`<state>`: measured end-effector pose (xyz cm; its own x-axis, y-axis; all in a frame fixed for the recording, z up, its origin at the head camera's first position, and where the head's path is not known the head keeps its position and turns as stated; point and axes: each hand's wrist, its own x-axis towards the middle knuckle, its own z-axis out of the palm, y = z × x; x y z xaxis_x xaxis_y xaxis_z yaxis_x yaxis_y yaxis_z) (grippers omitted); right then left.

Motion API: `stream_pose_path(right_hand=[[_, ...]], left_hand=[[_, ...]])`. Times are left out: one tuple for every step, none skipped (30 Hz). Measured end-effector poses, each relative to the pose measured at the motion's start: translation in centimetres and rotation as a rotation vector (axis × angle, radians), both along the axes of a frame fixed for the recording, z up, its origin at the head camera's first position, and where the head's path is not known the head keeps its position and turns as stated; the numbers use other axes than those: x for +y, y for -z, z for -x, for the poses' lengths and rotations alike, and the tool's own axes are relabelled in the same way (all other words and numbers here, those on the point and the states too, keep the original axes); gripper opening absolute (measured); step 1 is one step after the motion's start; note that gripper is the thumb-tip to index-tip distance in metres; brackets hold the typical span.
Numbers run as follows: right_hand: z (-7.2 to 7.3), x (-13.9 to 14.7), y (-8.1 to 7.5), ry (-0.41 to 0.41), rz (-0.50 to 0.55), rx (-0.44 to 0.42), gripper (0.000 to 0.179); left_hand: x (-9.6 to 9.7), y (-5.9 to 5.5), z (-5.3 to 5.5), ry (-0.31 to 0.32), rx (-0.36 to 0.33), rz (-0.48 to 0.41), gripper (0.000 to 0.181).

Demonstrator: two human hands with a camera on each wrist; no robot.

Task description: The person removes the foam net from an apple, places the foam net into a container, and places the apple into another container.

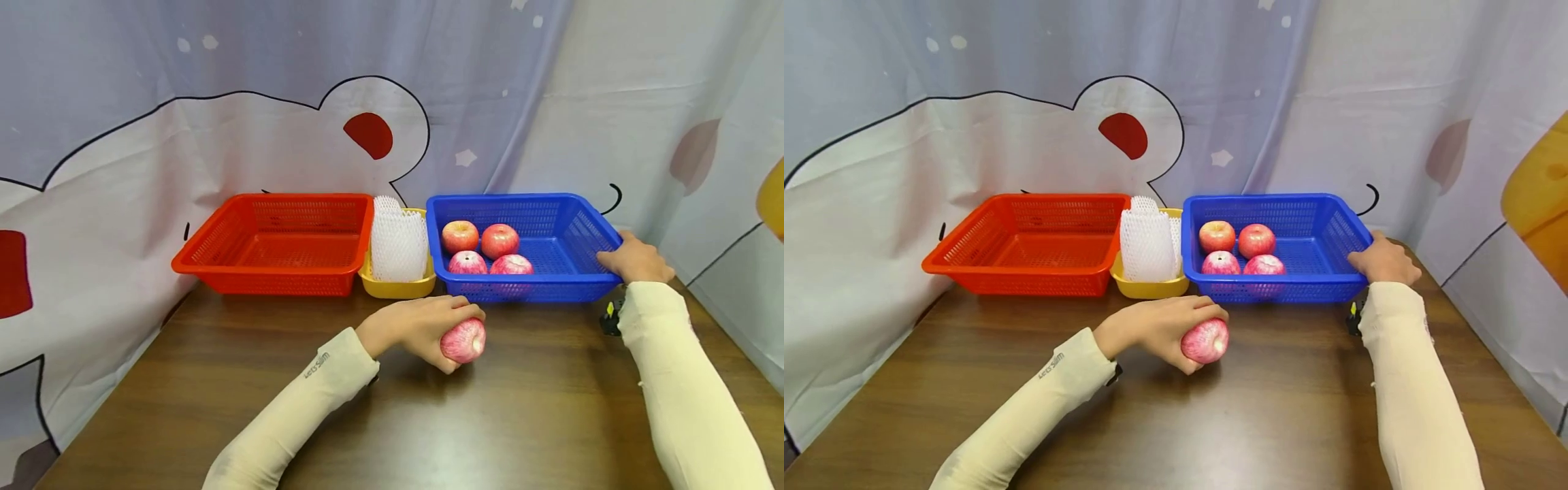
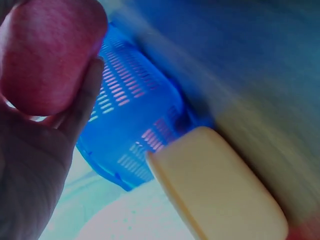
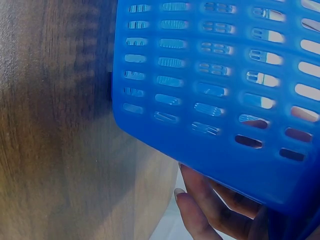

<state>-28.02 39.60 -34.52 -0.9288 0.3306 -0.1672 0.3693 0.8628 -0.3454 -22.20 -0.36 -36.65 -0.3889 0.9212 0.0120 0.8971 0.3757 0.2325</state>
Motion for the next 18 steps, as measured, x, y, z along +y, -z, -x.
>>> stream_pose_path(right_hand=[[0.0, 0.0, 0.1, 0.001, -0.003, 0.001, 0.084], [0.0, 0.1, 0.1, 0.001, -0.007, 0.003, 0.084], [0.0, 0.1, 0.1, 0.001, -0.011, 0.004, 0.084], [0.1, 0.1, 0.1, 0.000, -0.012, 0.006, 0.084], [0.2, 0.0, 0.1, 0.000, -0.013, 0.007, 0.084], [0.2, 0.0, 0.1, 0.001, -0.013, 0.004, 0.084], [0.2, 0.0, 0.2, 0.001, -0.014, 0.003, 0.084], [0.2, 0.0, 0.2, 0.003, -0.014, 0.001, 0.084], [0.1, 0.0, 0.2, 0.004, -0.014, 0.000, 0.084], [0.1, 0.0, 0.2, 0.004, -0.013, 0.001, 0.084], [0.1, 0.0, 0.1, 0.004, -0.012, 0.000, 0.084], [0.1, 0.1, 0.2, 0.004, -0.011, 0.001, 0.084], [0.1, 0.1, 0.2, 0.004, -0.011, 0.001, 0.084], [0.0, 0.1, 0.2, 0.004, -0.012, 0.001, 0.084], [0.0, 0.1, 0.3, 0.004, -0.013, 0.000, 0.084], [0.1, 0.2, 0.2, 0.005, -0.014, 0.000, 0.084], [0.1, 0.1, 0.2, 0.006, -0.014, -0.002, 0.084], [0.1, 0.1, 0.2, 0.006, -0.015, -0.001, 0.084]], left_hand=[[0.2, -0.1, 0.1, 0.016, -0.002, -0.021, 0.075], [0.5, -0.2, 0.2, 0.030, -0.003, -0.039, 0.074], [0.7, -0.2, 0.3, 0.042, -0.004, -0.055, 0.074], [0.9, -0.3, 0.4, 0.053, -0.001, -0.069, 0.073], [1.1, -0.4, 0.6, 0.062, 0.003, -0.081, 0.073], [1.2, -0.5, 0.7, 0.070, 0.005, -0.093, 0.073], [1.4, -0.6, 0.8, 0.079, 0.007, -0.104, 0.073], [1.6, -0.7, 1.0, 0.085, 0.010, -0.115, 0.073], [1.9, -0.8, 1.1, 0.091, 0.013, -0.127, 0.073], [2.1, -1.0, 1.2, 0.095, 0.018, -0.136, 0.073], [2.3, -1.1, 1.3, 0.096, 0.023, -0.143, 0.074], [2.6, -1.3, 1.5, 0.096, 0.030, -0.148, 0.074], [2.8, -1.5, 1.6, 0.092, 0.040, -0.150, 0.074], [3.0, -1.7, 1.7, 0.088, 0.050, -0.156, 0.075], [3.2, -2.0, 1.9, 0.080, 0.056, -0.160, 0.075], [3.4, -2.3, 2.0, 0.071, 0.064, -0.163, 0.075], [3.6, -2.5, 2.2, 0.064, 0.073, -0.171, 0.076], [3.8, -2.8, 2.3, 0.055, 0.075, -0.181, 0.076]])
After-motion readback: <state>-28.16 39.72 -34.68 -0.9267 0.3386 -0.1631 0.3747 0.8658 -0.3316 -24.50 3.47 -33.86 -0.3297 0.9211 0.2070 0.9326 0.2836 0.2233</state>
